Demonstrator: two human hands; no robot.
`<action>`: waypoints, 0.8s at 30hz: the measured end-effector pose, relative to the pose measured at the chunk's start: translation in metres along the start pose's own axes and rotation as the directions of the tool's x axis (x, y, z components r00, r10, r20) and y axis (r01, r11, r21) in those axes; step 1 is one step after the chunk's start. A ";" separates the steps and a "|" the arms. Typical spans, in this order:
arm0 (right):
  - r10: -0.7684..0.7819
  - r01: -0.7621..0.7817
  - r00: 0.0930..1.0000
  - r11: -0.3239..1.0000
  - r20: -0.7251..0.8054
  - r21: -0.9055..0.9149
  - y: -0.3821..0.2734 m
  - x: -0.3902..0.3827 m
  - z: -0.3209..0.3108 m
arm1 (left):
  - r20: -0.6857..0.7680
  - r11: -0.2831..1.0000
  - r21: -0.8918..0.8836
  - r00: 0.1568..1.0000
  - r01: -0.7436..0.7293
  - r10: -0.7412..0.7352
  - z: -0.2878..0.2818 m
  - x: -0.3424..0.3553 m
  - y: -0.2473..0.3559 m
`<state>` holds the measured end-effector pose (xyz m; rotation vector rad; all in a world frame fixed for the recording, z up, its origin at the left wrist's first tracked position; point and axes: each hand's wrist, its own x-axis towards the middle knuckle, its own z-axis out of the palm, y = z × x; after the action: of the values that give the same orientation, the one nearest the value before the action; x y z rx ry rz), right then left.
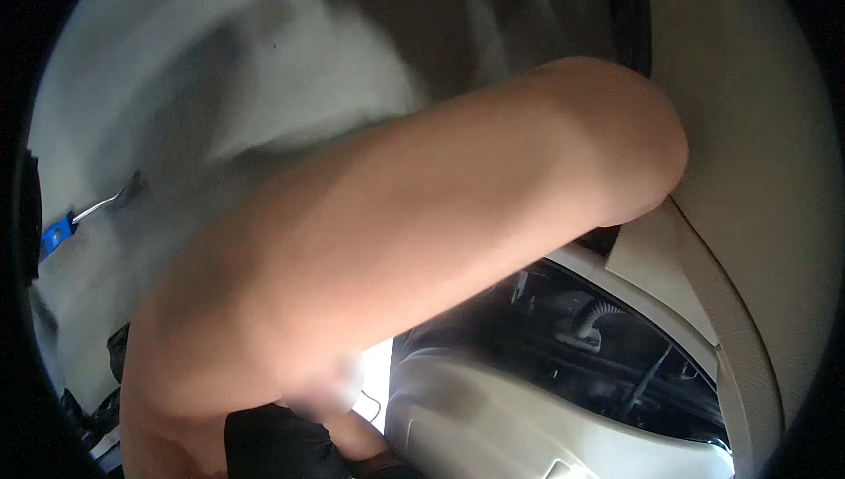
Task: Replacing or repairing interior trim and wiring components in a vehicle.
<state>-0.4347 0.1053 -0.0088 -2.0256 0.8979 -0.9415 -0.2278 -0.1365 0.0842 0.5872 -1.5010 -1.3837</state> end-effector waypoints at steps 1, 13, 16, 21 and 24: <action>0.000 0.000 1.000 1.000 -0.003 0.006 -0.001 0.001 0.000 | 0.001 1.000 0.004 1.000 0.016 -0.016 0.001 -0.001 0.001; -0.013 0.015 0.999 0.998 -0.034 0.066 -0.008 0.018 0.013 | 0.001 0.979 0.058 0.981 0.193 -0.193 0.003 -0.023 0.005; -0.018 0.021 0.999 0.998 -0.042 0.060 -0.010 0.027 0.010 | 0.012 0.973 0.064 0.975 0.221 -0.222 0.002 -0.027 0.011; -0.042 0.042 0.999 0.995 -0.010 0.092 -0.022 0.031 0.017 | -0.068 0.947 0.118 0.954 0.297 -0.291 -0.003 -0.032 0.019; -0.031 0.029 0.999 0.994 0.016 0.107 -0.025 0.028 0.019 | -0.061 0.948 -0.114 0.950 0.298 -0.306 -0.001 -0.021 -0.008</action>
<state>-0.3985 0.1009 0.0120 -1.9581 0.7931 -0.9666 -0.2204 -0.1209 0.0700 0.8225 -1.3052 -1.6427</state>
